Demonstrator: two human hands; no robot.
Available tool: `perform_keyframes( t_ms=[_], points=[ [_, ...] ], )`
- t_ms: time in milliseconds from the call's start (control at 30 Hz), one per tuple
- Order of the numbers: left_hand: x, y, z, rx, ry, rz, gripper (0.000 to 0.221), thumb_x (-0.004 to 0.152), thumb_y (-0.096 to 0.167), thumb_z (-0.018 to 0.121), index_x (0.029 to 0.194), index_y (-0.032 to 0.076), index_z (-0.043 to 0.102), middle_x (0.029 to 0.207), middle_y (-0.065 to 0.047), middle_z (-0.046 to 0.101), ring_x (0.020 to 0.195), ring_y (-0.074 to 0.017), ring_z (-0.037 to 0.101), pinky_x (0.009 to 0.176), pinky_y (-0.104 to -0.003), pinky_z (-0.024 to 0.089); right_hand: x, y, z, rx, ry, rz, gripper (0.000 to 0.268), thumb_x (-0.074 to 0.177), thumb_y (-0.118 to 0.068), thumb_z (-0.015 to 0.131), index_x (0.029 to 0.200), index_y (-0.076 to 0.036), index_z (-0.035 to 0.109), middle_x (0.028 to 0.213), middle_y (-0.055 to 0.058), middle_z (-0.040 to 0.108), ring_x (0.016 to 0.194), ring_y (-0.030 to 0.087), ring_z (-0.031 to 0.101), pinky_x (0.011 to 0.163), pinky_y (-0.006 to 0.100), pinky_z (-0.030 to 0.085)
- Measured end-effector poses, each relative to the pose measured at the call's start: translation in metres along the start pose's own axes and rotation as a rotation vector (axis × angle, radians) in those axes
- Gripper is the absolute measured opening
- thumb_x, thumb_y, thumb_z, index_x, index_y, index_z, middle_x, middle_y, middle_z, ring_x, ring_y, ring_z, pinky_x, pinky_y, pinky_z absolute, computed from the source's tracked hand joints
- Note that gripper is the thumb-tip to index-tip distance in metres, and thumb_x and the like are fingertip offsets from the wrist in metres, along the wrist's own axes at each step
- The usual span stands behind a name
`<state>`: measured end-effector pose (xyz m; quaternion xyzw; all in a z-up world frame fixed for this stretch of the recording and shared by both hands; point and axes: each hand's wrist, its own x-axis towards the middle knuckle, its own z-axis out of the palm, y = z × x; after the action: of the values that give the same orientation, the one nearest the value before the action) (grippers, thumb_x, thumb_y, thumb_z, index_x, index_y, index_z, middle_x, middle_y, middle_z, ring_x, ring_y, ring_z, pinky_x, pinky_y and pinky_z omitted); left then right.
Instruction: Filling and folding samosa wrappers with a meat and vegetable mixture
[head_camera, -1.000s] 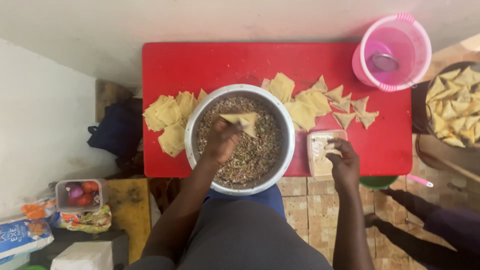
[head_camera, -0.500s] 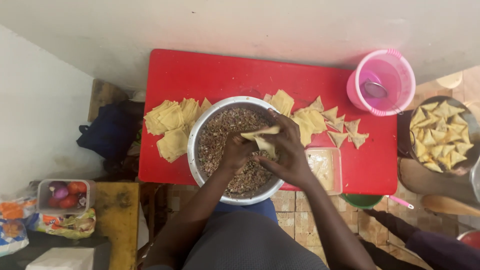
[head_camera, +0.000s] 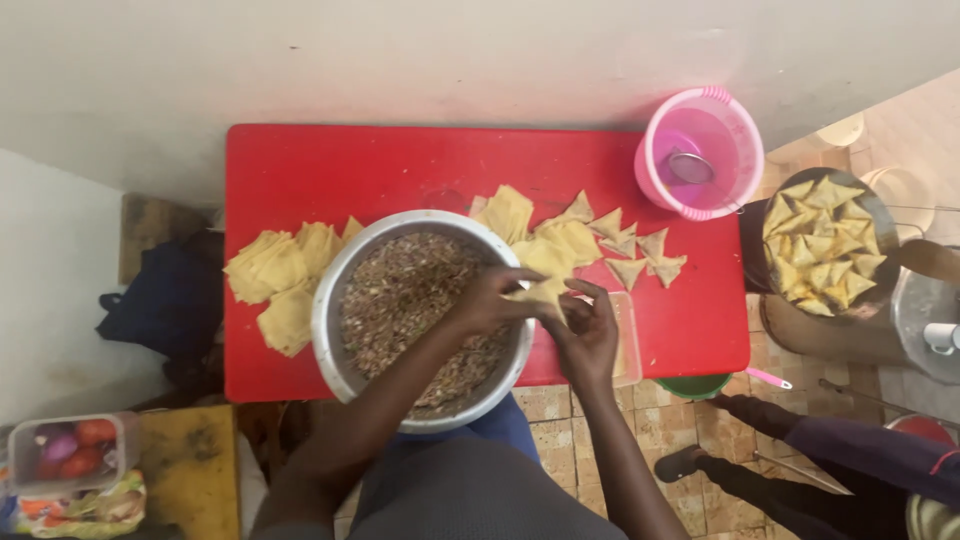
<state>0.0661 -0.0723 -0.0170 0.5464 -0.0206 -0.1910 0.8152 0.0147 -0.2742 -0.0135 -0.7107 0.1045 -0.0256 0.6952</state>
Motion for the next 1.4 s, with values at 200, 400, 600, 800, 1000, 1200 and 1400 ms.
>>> perform_keyframes(
  t_ms=[200,400,600,800,1000,1200,1400],
  points=[
    [0.187,-0.128,0.048,0.904,-0.364,0.169,0.044,0.086,0.054,0.09,0.108,0.016,0.09,0.101,-0.012,0.088,0.111,-0.0422,0.083,0.104,-0.057,0.063,0.01,-0.015,-0.083,-0.439,0.096,0.05,0.08,0.09,0.001,0.092,0.159,-0.004,0.052,0.151,0.031,0.067,0.112,0.041,0.078,0.088,0.045,0.065],
    [0.345,-0.21,0.092,1.15,-0.083,0.247,0.039,0.099,0.025,0.074,0.137,0.02,0.08,0.132,-0.011,0.079,0.131,-0.0409,0.074,0.109,-0.064,0.063,0.02,-0.017,-0.127,-0.511,0.072,0.159,0.068,0.099,-0.007,0.085,0.161,-0.012,0.058,0.145,0.018,0.072,0.112,0.034,0.078,0.091,0.042,0.063],
    [0.337,-0.19,0.045,1.347,-0.129,-0.004,0.05,0.098,0.041,0.083,0.144,0.023,0.077,0.142,-0.01,0.076,0.139,-0.0372,0.071,0.115,-0.066,0.053,0.059,0.03,-0.105,-0.742,-0.053,0.134,0.042,0.102,-0.026,0.083,0.143,-0.027,0.077,0.116,0.009,0.086,0.107,0.03,0.08,0.091,0.042,0.066],
    [0.177,-0.061,-0.031,0.719,0.352,0.665,0.039,0.095,0.026,0.095,0.131,0.014,0.083,0.13,-0.014,0.08,0.135,-0.0408,0.071,0.12,-0.053,0.054,0.114,0.13,-0.057,-1.119,-0.411,-0.455,0.064,0.082,-0.013,0.09,0.144,-0.015,0.072,0.105,0.006,0.077,0.11,0.031,0.068,0.092,0.049,0.063],
    [-0.011,0.009,-0.074,0.744,0.58,0.479,0.016,0.103,0.018,0.085,0.118,0.015,0.083,0.11,-0.005,0.082,0.11,-0.0301,0.079,0.093,-0.043,0.065,0.127,0.12,-0.049,-1.201,-0.464,-0.155,0.059,0.093,-0.016,0.081,0.15,-0.023,0.066,0.109,-0.001,0.081,0.118,0.027,0.07,0.101,0.05,0.063],
    [-0.106,-0.006,-0.082,0.627,0.587,0.186,0.024,0.099,0.013,0.083,0.122,0.019,0.087,0.115,-0.005,0.085,0.111,-0.0286,0.081,0.09,-0.042,0.065,0.133,0.137,-0.055,-1.198,-0.496,-0.15,0.061,0.097,-0.017,0.077,0.155,-0.029,0.064,0.114,0.004,0.083,0.118,0.032,0.076,0.102,0.053,0.062],
    [-0.122,0.003,-0.059,0.428,0.411,0.129,0.025,0.1,0.011,0.08,0.125,0.012,0.086,0.114,-0.015,0.085,0.109,-0.0358,0.082,0.092,-0.047,0.068,0.169,0.163,-0.075,-1.207,-0.459,-0.143,0.032,0.101,-0.027,0.073,0.131,-0.037,0.076,0.104,-0.009,0.088,0.109,0.03,0.083,0.1,0.051,0.065]
  ],
)
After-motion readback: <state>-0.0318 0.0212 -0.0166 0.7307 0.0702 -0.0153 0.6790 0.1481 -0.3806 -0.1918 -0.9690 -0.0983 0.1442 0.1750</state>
